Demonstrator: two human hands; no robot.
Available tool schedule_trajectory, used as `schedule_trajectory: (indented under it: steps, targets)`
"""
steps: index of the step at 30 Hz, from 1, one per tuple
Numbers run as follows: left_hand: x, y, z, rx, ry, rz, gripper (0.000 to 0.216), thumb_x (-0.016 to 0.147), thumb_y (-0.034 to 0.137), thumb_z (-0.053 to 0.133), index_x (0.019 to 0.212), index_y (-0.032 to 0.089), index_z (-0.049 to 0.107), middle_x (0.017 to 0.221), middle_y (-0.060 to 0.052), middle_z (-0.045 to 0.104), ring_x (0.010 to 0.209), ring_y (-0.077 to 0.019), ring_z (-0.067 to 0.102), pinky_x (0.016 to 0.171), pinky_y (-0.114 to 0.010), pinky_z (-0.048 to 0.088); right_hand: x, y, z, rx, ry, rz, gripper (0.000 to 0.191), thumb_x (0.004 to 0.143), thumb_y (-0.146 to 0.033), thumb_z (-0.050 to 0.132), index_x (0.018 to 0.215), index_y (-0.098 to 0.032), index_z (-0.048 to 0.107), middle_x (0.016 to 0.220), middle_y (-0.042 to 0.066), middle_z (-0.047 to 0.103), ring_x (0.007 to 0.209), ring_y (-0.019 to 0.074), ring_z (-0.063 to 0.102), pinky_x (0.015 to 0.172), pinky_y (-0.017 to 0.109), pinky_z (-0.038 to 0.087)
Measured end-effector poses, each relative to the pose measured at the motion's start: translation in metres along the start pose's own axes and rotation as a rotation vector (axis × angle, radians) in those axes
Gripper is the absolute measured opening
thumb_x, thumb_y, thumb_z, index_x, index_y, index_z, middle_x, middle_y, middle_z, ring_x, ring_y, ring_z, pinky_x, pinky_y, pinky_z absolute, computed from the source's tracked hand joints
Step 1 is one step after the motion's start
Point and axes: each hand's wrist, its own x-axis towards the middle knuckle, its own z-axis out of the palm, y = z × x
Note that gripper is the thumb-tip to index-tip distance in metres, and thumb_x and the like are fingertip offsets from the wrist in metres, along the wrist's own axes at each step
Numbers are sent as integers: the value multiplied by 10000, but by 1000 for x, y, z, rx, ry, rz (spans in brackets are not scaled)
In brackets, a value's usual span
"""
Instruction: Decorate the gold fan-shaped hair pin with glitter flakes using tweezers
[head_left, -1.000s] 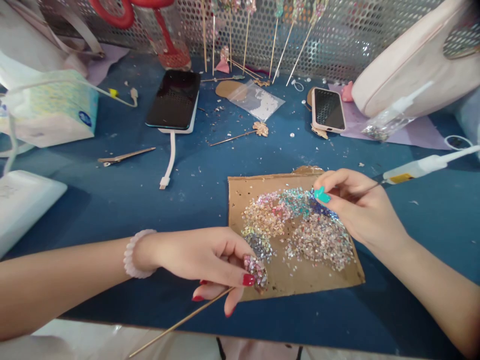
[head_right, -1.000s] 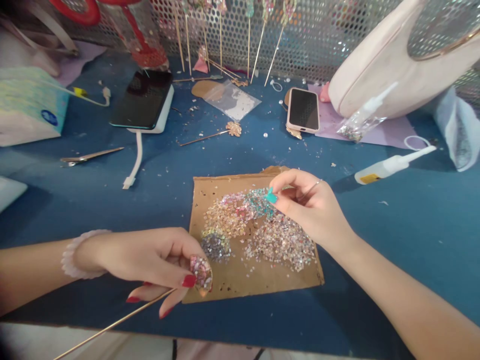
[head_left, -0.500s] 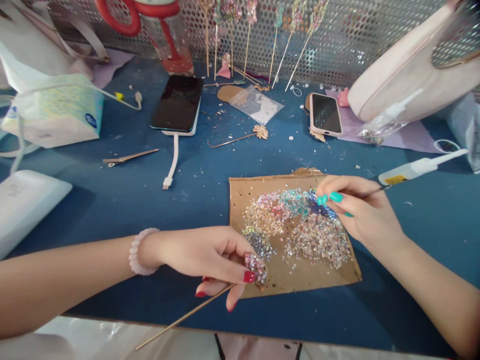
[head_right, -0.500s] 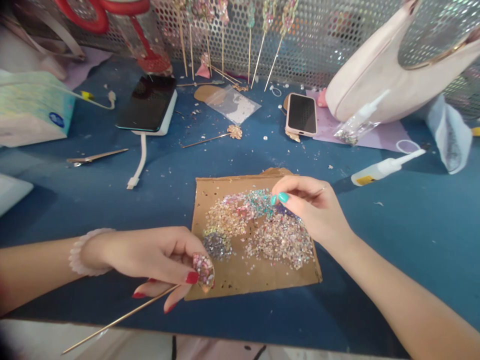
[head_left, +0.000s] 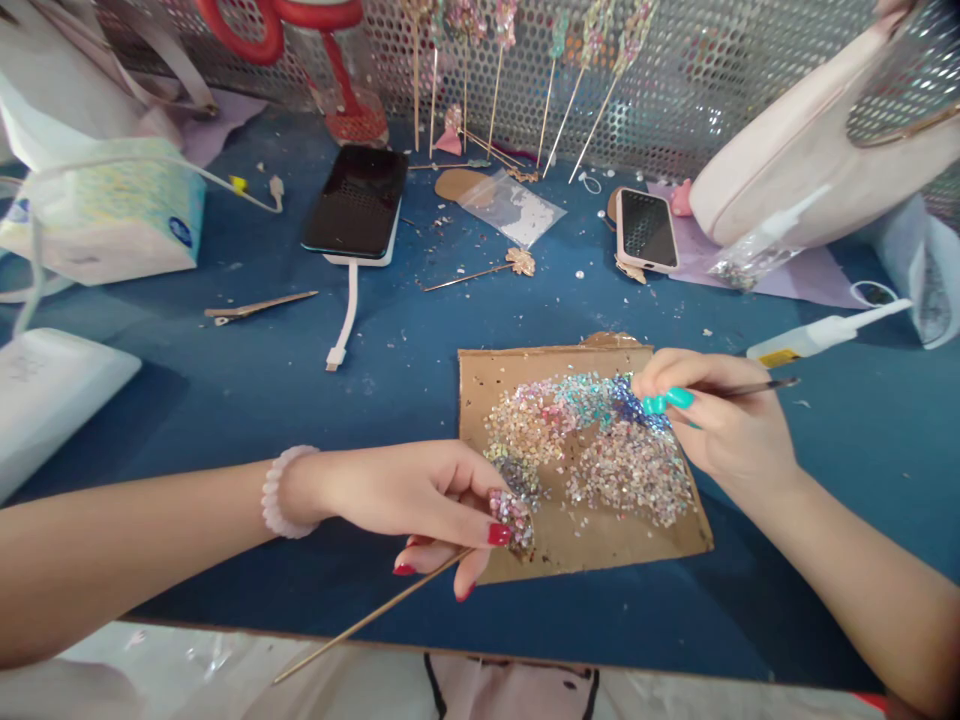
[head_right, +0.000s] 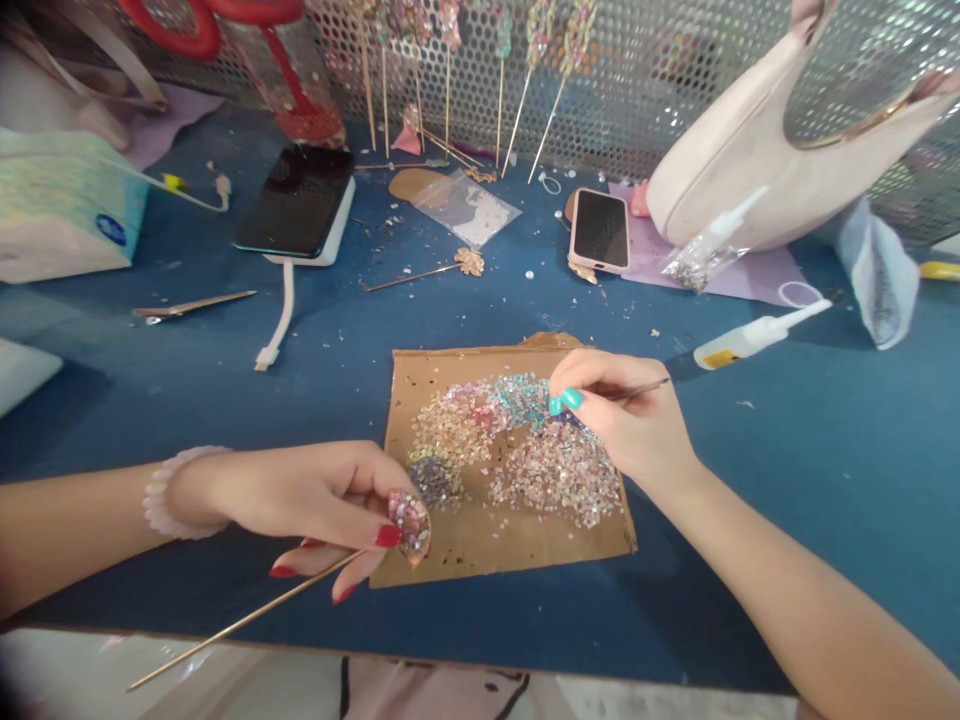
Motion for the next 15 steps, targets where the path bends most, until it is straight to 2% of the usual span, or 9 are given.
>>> schedule_trajectory:
  steps: [5, 9, 15]
  targets:
    - [0, -1, 1, 2, 17, 2, 193, 939, 197, 461, 913, 121, 637, 648, -8, 630, 344, -37, 444, 330, -118, 355, -1, 2, 1, -14, -25, -26, 117, 790, -212, 656, 762, -301, 727, 674, -9, 627, 648, 147, 532, 581, 321, 405]
    - [0, -3, 2, 1, 28, 17, 195, 938, 201, 465, 900, 124, 641, 640, -7, 629, 342, -37, 440, 323, -117, 344, -1, 4, 1, -25, -7, -38, 123, 785, -225, 655, 699, -292, 714, 650, -12, 627, 629, 147, 537, 578, 325, 413]
    - [0, -3, 1, 13, 16, 21, 206, 943, 209, 465, 863, 122, 633, 651, -11, 631, 350, -36, 455, 329, -114, 344, -2, 1, 3, -31, -38, -9, 149, 810, -190, 613, 716, -270, 697, 687, -8, 631, 641, 133, 541, 550, 290, 402]
